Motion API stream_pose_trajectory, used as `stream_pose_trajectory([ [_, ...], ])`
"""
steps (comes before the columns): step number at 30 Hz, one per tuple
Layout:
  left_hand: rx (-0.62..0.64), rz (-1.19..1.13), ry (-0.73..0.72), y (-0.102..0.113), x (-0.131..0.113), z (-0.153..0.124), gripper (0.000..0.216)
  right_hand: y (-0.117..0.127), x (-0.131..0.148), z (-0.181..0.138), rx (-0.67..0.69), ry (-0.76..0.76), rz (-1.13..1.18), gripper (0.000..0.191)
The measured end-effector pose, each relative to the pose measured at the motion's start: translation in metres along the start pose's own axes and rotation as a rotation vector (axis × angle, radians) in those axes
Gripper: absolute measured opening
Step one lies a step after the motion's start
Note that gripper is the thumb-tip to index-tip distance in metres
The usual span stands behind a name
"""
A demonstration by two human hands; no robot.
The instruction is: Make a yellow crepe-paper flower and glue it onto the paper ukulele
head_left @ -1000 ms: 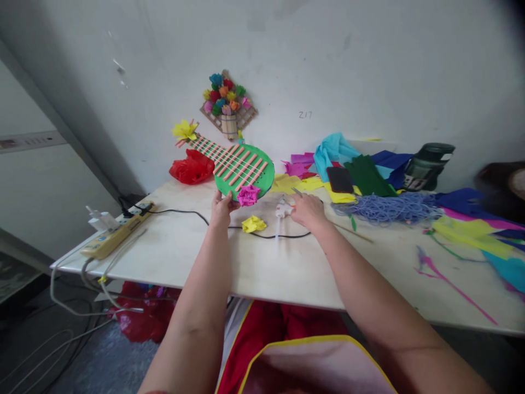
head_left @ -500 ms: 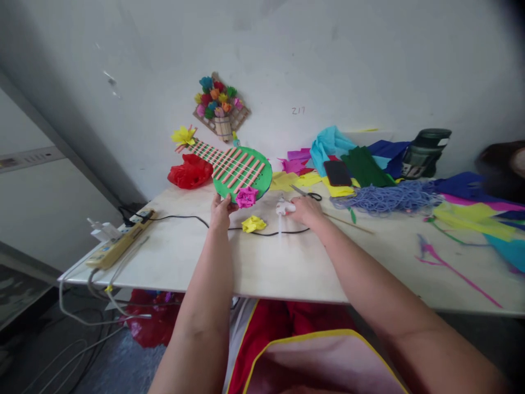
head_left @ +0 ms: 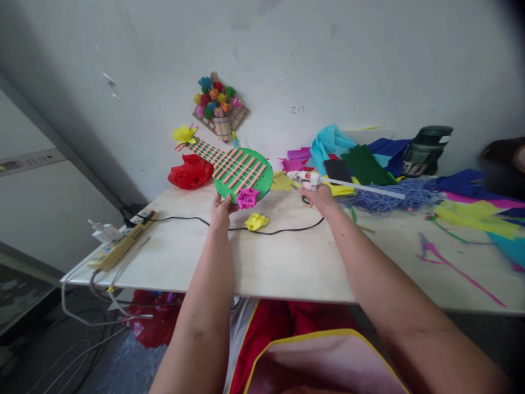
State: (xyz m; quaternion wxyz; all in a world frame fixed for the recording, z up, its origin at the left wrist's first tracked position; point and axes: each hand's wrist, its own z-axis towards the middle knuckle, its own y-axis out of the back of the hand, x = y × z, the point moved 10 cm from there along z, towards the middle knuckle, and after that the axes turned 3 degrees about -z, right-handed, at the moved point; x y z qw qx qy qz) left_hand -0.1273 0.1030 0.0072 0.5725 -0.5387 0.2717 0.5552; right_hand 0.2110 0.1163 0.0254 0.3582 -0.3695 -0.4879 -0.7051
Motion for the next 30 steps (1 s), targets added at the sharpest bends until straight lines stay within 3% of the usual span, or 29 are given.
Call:
stream_pose_trajectory([
  [3,0.007,-0.003,-0.003,-0.001,-0.001,0.0,0.05,-0.009,0.004,-0.002,0.129,0.025,0.321,0.027],
  [6,0.005,0.008,-0.002,-0.001,-0.001,0.0,0.051,-0.018,0.012,-0.008,0.25,0.064,0.411,0.035],
  [15,-0.003,0.017,-0.014,-0.002,-0.003,-0.002,0.054,-0.032,0.029,-0.023,0.383,0.124,0.262,0.034],
  [30,0.017,0.038,-0.034,-0.004,-0.006,-0.002,0.064,-0.031,0.032,-0.032,0.382,0.04,0.055,0.027],
])
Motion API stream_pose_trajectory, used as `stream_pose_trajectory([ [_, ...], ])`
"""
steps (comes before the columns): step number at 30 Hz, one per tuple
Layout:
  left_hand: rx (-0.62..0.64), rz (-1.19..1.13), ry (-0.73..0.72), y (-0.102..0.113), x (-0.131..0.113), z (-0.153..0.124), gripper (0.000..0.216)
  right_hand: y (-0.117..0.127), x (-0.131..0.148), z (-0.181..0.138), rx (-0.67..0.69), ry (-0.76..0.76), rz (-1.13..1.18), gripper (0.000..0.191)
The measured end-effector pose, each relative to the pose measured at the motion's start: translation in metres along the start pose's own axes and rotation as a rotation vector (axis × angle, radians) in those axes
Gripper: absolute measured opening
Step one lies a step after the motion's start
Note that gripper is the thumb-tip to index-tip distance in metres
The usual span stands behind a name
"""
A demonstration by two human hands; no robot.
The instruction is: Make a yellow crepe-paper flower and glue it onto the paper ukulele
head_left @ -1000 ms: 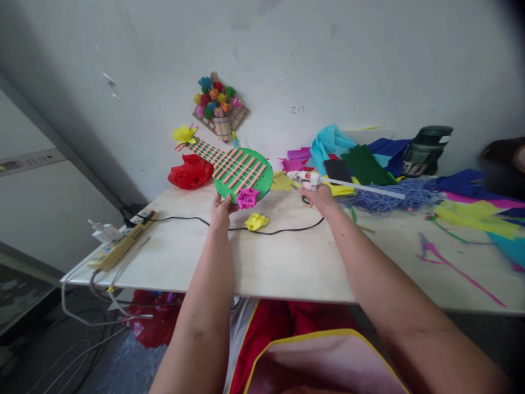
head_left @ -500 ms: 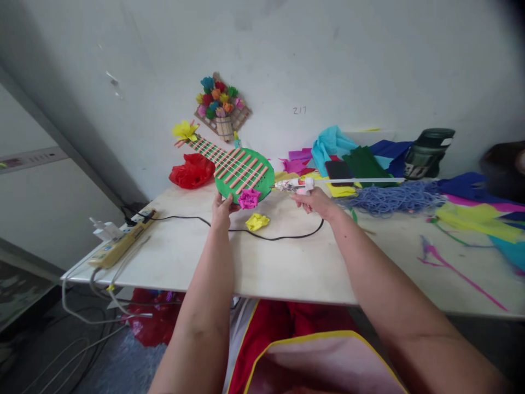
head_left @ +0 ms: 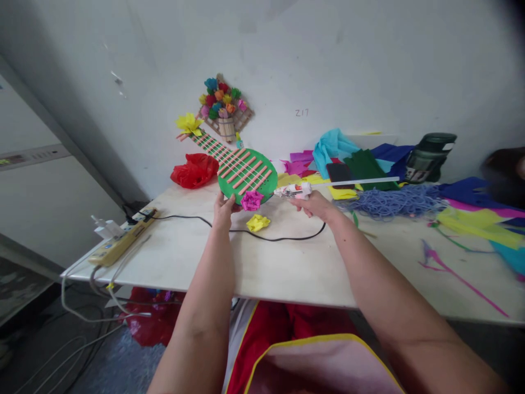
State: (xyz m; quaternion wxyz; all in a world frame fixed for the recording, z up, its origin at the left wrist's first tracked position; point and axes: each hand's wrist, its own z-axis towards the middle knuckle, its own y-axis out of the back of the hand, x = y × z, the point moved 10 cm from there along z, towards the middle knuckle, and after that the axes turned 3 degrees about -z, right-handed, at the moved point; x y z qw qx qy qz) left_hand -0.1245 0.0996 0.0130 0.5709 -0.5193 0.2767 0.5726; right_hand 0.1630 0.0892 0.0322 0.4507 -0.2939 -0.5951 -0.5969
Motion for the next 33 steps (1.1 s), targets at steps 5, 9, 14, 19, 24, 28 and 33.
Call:
stream_pose_trajectory([
  [5,0.012,-0.001,-0.005,-0.0013,-0.0008,-0.0001,0.062,-0.0015,-0.0057,0.0038,0.002,-0.009,-0.023,0.029],
  [9,0.017,0.003,-0.013,-0.0018,-0.0012,0.0001,0.062,-0.002,-0.0093,0.0069,-0.012,-0.009,-0.057,0.031],
  [14,0.029,0.0,-0.017,-0.0034,-0.0018,-0.0003,0.06,-0.0028,-0.0066,0.0057,-0.014,-0.013,-0.116,0.03],
  [19,0.027,0.005,-0.011,-0.0033,-0.0016,-0.0006,0.059,-0.0018,-0.0032,0.0043,-0.022,-0.006,-0.144,0.028],
  [24,0.028,-0.006,-0.013,-0.004,-0.0024,-0.0012,0.061,-0.0023,-0.0021,0.0041,-0.02,-0.003,-0.17,0.026],
  [28,0.027,-0.007,-0.008,-0.0047,-0.0024,-0.0014,0.064,-0.0028,-0.0008,0.0044,-0.03,0.014,-0.186,0.025],
  [33,0.031,-0.008,0.001,-0.0048,-0.0004,-0.0005,0.065,-0.0037,-0.002,0.0052,-0.028,0.019,-0.192,0.025],
])
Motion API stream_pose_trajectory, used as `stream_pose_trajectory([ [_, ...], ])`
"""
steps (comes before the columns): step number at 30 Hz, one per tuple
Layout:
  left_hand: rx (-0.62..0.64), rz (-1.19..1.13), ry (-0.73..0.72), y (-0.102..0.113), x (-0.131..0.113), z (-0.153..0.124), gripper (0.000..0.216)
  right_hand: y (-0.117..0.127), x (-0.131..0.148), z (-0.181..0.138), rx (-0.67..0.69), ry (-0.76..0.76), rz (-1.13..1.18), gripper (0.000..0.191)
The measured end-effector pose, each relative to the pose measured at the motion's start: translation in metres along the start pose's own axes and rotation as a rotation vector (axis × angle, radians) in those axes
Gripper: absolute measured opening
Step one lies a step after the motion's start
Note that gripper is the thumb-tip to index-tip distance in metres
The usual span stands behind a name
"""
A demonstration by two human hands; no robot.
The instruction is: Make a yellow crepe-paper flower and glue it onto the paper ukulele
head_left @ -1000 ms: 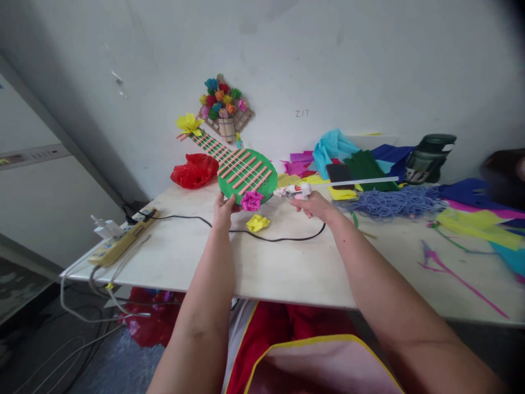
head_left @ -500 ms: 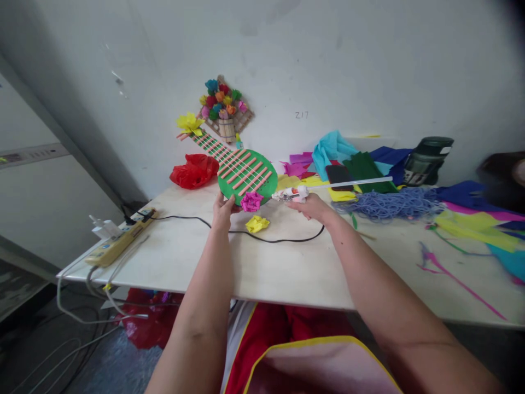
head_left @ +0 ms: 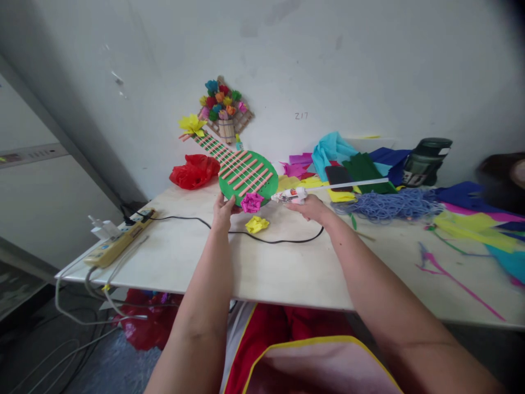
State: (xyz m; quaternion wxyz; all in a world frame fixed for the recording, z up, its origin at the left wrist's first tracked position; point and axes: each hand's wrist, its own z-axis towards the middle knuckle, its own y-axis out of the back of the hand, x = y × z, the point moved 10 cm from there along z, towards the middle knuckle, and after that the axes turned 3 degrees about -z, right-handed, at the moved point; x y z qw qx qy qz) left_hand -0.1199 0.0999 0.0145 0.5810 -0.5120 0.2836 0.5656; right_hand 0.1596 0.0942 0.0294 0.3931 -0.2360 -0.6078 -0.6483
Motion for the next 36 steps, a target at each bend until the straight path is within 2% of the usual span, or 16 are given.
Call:
stream_pose_trajectory([
  [22,-0.009,0.006,0.006,0.002,0.001,0.0,0.065,0.007,-0.004,-0.002,-0.032,-0.081,-0.035,0.029],
  [36,-0.013,-0.004,-0.003,0.002,-0.003,-0.001,0.061,0.007,0.006,-0.005,-0.02,-0.025,-0.035,0.031],
])
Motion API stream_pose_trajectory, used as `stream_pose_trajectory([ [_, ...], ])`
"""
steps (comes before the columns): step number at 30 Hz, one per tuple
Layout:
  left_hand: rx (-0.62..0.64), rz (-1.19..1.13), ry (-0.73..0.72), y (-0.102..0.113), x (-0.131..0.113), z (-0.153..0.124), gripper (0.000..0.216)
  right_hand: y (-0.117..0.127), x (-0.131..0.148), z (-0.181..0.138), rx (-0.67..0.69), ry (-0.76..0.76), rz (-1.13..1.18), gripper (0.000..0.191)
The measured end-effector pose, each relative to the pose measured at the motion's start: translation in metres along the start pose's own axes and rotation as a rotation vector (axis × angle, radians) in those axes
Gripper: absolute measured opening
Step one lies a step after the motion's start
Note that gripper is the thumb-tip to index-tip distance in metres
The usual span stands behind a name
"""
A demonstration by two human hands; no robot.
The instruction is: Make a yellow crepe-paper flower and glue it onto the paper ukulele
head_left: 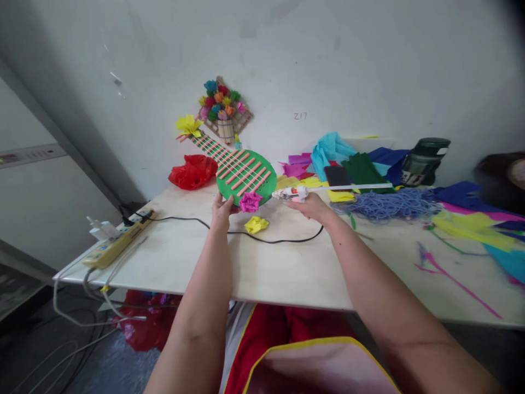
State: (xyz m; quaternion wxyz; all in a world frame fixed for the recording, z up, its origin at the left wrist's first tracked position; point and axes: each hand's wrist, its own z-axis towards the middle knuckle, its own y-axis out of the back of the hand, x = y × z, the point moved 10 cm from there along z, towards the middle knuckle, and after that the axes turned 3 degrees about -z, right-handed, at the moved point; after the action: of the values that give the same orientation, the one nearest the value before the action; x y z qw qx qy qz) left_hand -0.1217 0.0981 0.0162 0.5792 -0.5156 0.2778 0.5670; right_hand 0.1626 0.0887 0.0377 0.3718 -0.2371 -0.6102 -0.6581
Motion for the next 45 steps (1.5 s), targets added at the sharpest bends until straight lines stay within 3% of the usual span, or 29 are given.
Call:
stream_pose_trajectory([
  [11,0.014,0.007,-0.003,-0.002,0.0,0.0,0.063,-0.007,0.007,-0.003,0.021,0.016,-0.043,0.029],
  [28,0.008,0.01,-0.003,-0.001,0.0,0.0,0.063,0.002,-0.009,0.006,-0.055,-0.046,0.007,0.036],
  [45,-0.007,0.003,-0.003,0.0,-0.001,0.0,0.062,0.005,0.001,0.0,-0.05,-0.022,-0.053,0.034],
])
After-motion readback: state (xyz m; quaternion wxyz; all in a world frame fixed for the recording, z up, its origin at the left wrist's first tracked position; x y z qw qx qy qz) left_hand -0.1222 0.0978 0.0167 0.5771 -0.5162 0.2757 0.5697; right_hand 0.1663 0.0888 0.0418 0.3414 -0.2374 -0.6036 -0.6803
